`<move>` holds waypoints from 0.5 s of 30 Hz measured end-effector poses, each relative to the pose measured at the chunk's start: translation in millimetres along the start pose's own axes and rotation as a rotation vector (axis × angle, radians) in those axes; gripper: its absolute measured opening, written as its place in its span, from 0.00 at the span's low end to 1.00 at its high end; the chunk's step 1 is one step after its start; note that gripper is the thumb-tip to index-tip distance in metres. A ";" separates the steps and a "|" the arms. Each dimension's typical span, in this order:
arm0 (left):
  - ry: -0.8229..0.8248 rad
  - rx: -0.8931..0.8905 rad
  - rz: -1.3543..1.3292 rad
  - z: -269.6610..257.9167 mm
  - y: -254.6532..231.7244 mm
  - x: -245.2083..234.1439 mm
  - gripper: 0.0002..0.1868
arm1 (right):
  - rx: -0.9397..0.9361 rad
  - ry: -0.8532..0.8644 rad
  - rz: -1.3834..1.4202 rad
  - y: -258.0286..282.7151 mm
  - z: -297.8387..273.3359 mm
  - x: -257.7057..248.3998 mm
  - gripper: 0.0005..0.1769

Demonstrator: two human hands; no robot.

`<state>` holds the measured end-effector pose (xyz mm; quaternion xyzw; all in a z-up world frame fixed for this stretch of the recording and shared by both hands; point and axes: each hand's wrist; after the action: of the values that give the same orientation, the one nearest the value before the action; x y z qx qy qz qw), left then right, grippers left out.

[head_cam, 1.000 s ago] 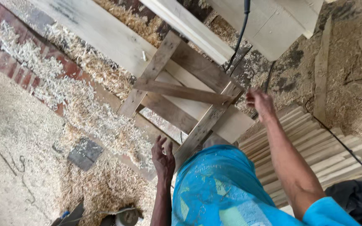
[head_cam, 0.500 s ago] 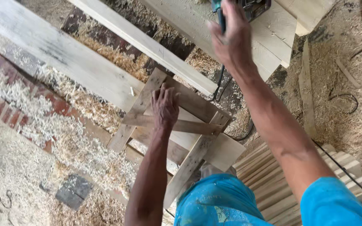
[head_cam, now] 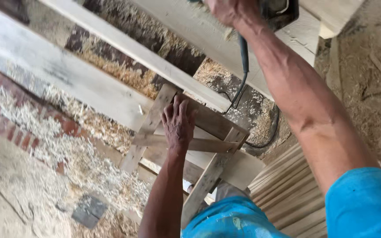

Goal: The person uses a circular saw to cut a wooden board supported by a wooden frame on the ground, uses a hammer to drive a nail into the wood, and continues cutting the board with the saw.

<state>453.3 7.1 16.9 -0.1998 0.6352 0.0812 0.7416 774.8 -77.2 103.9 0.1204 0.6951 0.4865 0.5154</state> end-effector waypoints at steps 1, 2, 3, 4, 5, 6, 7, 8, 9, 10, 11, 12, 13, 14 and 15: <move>0.002 0.037 -0.007 4.2 3.9 0.4 0.25 | -0.001 -0.017 0.011 -5.5 -5.6 -3.6 0.21; -0.004 0.029 -0.009 2.1 4.9 0.4 0.24 | -0.025 0.004 0.022 -8.0 -7.6 -4.9 0.21; -0.011 0.020 -0.011 0.0 5.2 1.1 0.24 | -0.072 0.017 0.034 -11.6 -11.7 -8.0 0.21; -0.003 0.016 0.004 -1.9 7.3 2.0 0.25 | -0.100 0.016 0.053 -18.6 -24.5 -12.7 0.21; 0.005 0.012 0.019 -1.9 8.2 3.5 0.25 | -0.147 0.009 0.066 -24.5 -35.2 -18.7 0.22; 0.019 0.015 0.032 -1.0 7.0 3.6 0.25 | -0.240 0.011 0.084 -30.4 -48.8 -30.1 0.24; 0.019 0.023 0.019 0.3 6.1 3.4 0.25 | -0.244 -0.003 0.059 -33.8 -62.7 -42.4 0.25; 0.016 0.020 0.009 -1.5 7.1 3.4 0.24 | -0.255 -0.008 0.038 -33.2 -77.7 -51.4 0.26; 0.013 0.016 0.000 -3.7 8.2 3.2 0.24 | -0.266 -0.014 0.017 -29.0 -92.2 -56.0 0.27; 0.008 0.021 0.006 -0.2 8.3 3.4 0.24 | -0.221 -0.007 0.054 -23.1 -104.7 -65.1 0.27; 0.004 0.026 0.011 2.9 8.6 3.5 0.24 | -0.176 0.000 0.091 -17.0 -119.9 -78.4 0.28; 0.012 0.035 0.018 -2.5 9.4 2.4 0.24 | -0.119 0.006 0.132 -11.4 -141.7 -84.1 0.28; 0.028 0.029 0.021 -11.0 9.8 0.9 0.24 | -0.106 0.001 0.079 -6.3 -162.5 -86.2 0.25; 0.023 0.034 0.020 -8.5 9.6 2.2 0.24 | -0.106 -0.023 0.017 -1.8 -178.1 -95.1 0.22; 0.018 0.040 0.018 -6.2 9.1 3.3 0.24 | -0.105 -0.046 -0.045 2.4 -195.9 -104.6 0.19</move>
<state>444.8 12.4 11.2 -0.1800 0.6452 0.0736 0.7389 656.6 -254.1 167.6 0.0886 0.6592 0.5076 0.5477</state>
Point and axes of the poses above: each hand's wrist, its own z-axis towards the middle knuckle, its own x-axis out of the palm, y = z × x, and after that the axes turned 12 degrees about z, right-handed
